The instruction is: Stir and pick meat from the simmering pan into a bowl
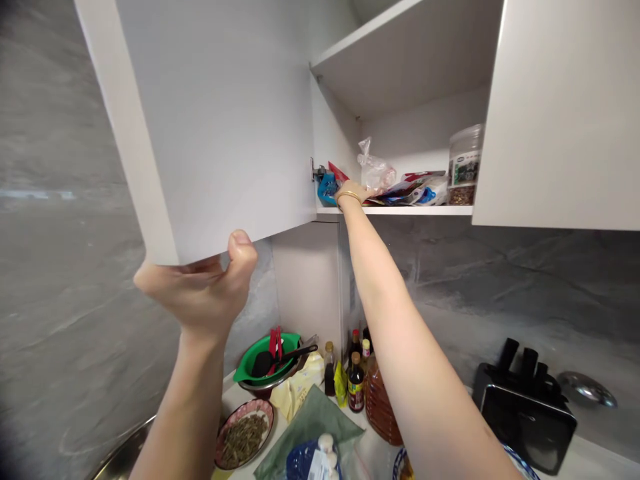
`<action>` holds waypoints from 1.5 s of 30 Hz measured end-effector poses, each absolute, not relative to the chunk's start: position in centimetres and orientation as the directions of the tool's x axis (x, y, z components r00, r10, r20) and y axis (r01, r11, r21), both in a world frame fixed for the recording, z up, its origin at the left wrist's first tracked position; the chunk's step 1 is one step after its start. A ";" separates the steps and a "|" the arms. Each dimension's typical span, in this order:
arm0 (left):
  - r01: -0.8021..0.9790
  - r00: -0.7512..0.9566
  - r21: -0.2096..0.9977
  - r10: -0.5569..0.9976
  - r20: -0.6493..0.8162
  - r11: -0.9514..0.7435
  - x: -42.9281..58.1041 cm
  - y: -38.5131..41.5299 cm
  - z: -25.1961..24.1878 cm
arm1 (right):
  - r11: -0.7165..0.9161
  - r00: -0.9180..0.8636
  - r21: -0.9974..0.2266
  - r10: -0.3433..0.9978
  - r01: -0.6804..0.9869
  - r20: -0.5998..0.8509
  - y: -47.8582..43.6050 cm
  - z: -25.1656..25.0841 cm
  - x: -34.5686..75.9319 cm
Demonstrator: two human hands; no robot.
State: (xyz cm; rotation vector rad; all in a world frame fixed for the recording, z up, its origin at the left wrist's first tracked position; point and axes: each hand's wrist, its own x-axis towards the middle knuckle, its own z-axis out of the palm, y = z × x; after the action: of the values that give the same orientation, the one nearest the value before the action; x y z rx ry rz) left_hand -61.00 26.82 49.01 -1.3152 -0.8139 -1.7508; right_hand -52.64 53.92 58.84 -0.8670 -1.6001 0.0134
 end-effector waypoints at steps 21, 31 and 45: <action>0.697 0.493 -0.032 0.446 0.747 -0.717 -48.6 30.3 34.0 | -0.160 0.030 -0.930 0.987 0.332 -0.159 18.5 -1.0 -31.6; 0.646 0.400 0.753 0.895 -0.194 -0.125 -50.5 16.6 3.0 | -0.287 0.295 -0.774 0.946 0.565 -0.135 10.0 -2.0 -31.6; 0.642 0.708 0.635 0.649 -0.277 -0.430 -43.5 16.0 0.4 | -0.576 0.514 -0.587 0.806 0.569 -0.293 6.7 -1.7 -20.6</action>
State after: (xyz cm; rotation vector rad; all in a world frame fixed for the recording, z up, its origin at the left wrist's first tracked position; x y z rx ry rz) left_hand -43.49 16.01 0.41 -3.5607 -1.6077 -0.0206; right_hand -20.59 6.74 -1.73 -2.3400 -1.1315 0.7689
